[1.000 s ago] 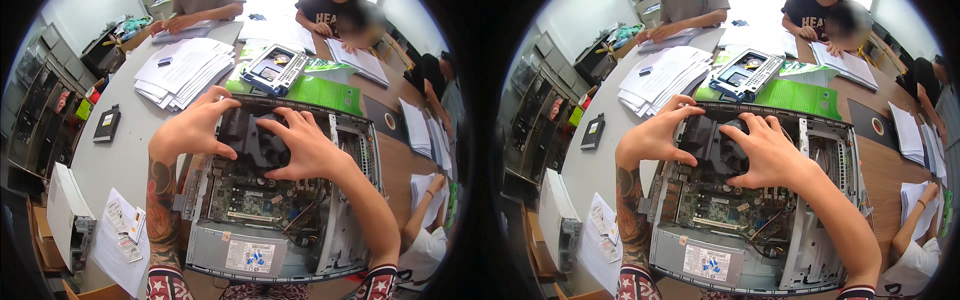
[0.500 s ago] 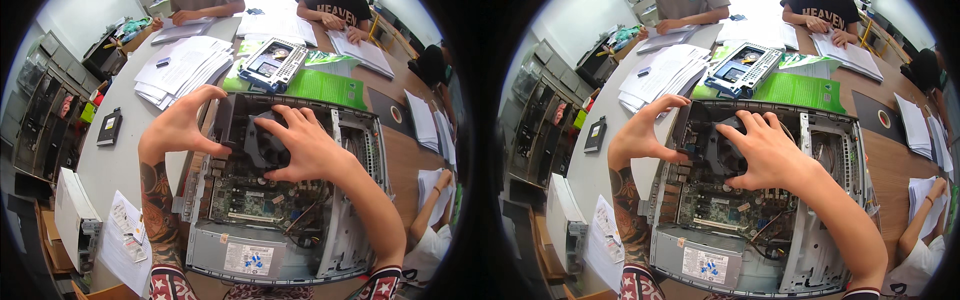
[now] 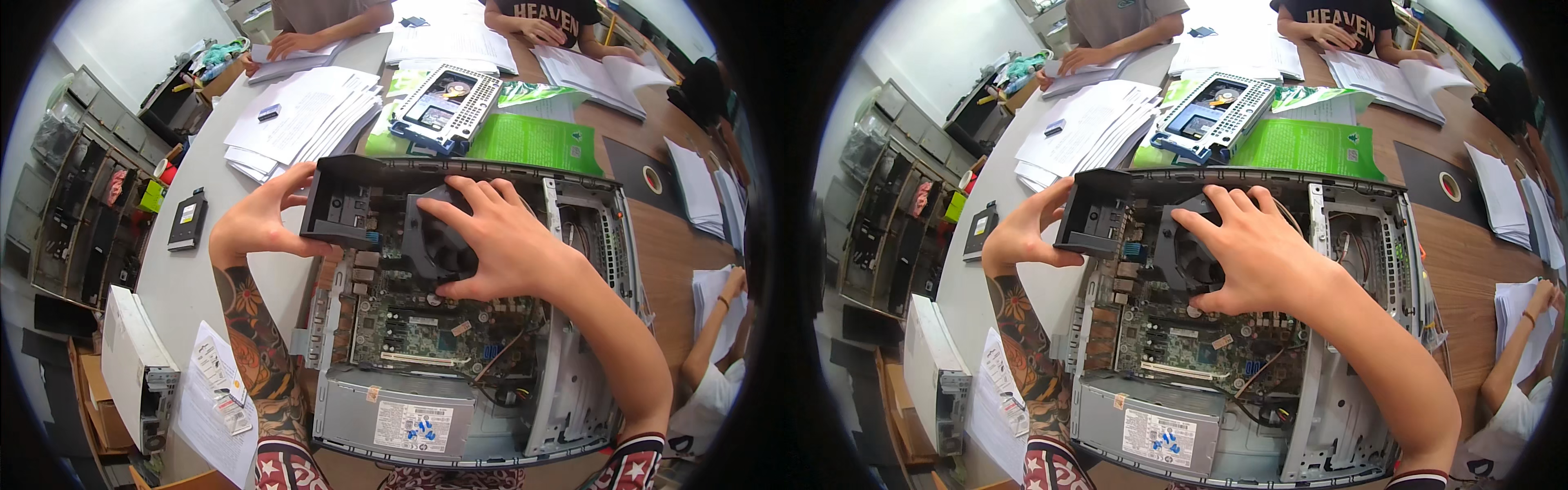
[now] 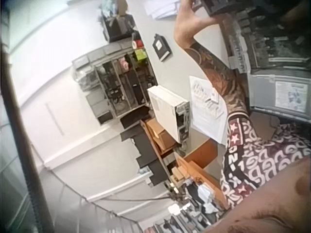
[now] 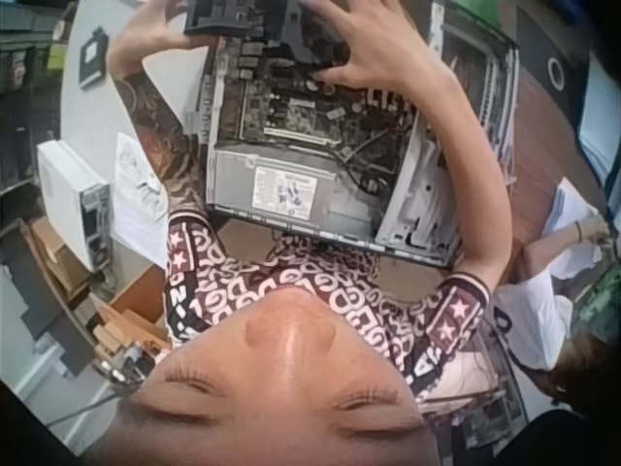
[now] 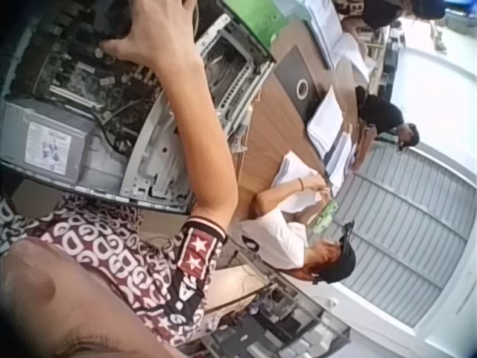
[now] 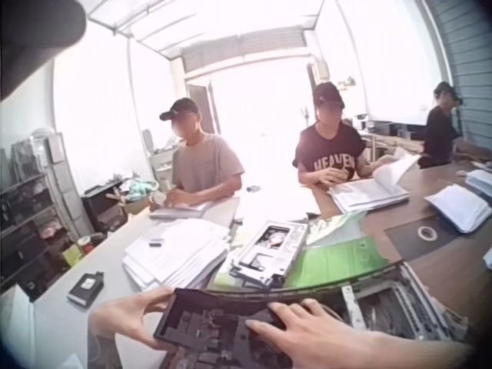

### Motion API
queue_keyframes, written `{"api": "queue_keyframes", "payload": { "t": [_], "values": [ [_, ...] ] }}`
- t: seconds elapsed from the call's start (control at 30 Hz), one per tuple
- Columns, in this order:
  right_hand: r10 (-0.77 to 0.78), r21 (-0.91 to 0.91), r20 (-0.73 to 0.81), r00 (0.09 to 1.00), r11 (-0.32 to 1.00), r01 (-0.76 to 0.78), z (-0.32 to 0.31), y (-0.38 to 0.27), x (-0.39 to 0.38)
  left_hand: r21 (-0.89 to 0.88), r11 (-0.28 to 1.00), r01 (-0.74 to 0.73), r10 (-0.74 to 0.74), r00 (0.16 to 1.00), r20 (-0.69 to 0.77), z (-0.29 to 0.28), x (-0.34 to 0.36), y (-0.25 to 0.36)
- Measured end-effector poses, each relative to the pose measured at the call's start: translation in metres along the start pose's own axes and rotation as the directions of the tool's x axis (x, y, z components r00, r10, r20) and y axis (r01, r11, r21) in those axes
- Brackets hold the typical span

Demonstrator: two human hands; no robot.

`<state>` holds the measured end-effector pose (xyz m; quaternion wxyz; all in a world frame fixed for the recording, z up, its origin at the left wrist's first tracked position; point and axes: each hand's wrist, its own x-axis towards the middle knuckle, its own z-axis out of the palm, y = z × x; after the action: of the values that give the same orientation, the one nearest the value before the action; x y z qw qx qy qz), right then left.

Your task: The person removes and replaces a cooling fan and shroud from a motherboard inside a desktop computer case using a screwdriver and by hand.

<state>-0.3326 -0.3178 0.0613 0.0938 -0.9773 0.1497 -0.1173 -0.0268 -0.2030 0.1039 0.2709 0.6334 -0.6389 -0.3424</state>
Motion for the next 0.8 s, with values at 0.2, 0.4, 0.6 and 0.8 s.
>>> {"api": "queue_keyframes", "payload": {
  "t": [0.2,0.4,0.6,0.8],
  "values": [
    [-0.005,-0.003,0.000,1.000,1.000,0.005,-0.001,-0.001,0.001,0.082,0.996,0.038,-0.018,0.974,-0.227,-0.021,-0.028,0.008],
    [0.001,-0.010,-0.007,1.000,1.000,-0.001,-0.001,0.001,-0.003,-0.033,0.987,-0.159,0.140,0.937,-0.321,-0.004,-0.007,0.024],
    [-0.026,-0.007,-0.028,0.999,1.000,0.026,0.000,-0.001,0.003,0.069,0.997,-0.037,0.056,0.955,-0.293,0.014,0.014,0.012],
    [-0.016,-0.025,0.002,1.000,1.000,0.016,-0.007,-0.003,0.005,-0.125,0.990,-0.070,0.043,0.976,-0.213,0.013,0.017,0.010]
  ]
}}
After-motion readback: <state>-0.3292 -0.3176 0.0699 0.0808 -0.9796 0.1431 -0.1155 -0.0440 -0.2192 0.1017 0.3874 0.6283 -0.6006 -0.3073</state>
